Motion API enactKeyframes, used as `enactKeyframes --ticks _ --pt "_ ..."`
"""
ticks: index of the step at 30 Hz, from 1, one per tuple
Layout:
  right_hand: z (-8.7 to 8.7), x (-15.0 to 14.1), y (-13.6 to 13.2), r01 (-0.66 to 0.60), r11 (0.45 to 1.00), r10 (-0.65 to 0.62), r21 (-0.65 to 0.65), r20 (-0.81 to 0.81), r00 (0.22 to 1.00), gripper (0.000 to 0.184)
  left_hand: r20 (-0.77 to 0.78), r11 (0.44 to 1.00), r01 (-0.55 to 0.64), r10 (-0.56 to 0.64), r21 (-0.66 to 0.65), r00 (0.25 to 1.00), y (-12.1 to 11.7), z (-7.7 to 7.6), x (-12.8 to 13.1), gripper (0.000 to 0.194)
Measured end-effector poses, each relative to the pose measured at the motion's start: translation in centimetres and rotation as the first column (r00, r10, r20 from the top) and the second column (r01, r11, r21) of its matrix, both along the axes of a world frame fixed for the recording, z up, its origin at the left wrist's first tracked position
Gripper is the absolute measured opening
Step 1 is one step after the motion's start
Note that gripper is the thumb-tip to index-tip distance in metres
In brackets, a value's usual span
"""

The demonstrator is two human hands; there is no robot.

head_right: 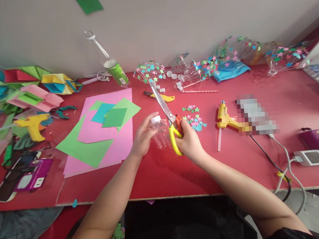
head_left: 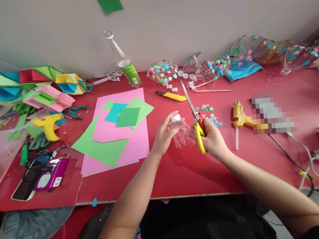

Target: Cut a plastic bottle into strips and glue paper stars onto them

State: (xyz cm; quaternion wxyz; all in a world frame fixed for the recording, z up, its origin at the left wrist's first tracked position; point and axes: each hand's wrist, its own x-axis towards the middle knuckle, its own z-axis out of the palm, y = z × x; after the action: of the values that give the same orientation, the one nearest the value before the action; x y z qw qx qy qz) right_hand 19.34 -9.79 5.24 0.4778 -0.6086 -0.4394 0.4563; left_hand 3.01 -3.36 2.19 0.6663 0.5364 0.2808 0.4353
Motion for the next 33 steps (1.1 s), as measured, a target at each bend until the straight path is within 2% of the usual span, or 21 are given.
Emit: enactKeyframes --ticks 4,7,16,21,33 --pt "-0.7 0.1 0.2 0.001 0.999 0.001 -0.033 0.045 0.999 0.036 0.043 0.999 0.027 -0.025 -0.043 0.999 -0.1 0.1 0.0 0.048" --pt "-0.5 0.2 0.2 -0.005 0.999 0.007 -0.048 0.051 0.999 0.036 0.060 0.999 0.035 -0.032 -0.042 0.998 0.0 0.0 -0.1 0.048" --pt "0.3 0.0 0.1 -0.018 0.999 0.016 -0.035 -0.061 0.998 0.044 0.012 1.000 0.011 -0.012 0.015 1.000 -0.6 0.8 0.1 0.044" --pt "-0.2 0.0 0.1 0.001 0.998 0.000 -0.055 0.010 1.000 0.045 0.004 0.998 0.060 -0.060 0.029 0.998 -1.0 1.0 0.2 0.045" --pt "-0.4 -0.1 0.2 0.004 0.999 0.000 -0.051 0.081 0.997 0.043 -0.089 0.998 0.024 -0.018 0.067 0.996 -0.8 0.4 0.4 0.044"
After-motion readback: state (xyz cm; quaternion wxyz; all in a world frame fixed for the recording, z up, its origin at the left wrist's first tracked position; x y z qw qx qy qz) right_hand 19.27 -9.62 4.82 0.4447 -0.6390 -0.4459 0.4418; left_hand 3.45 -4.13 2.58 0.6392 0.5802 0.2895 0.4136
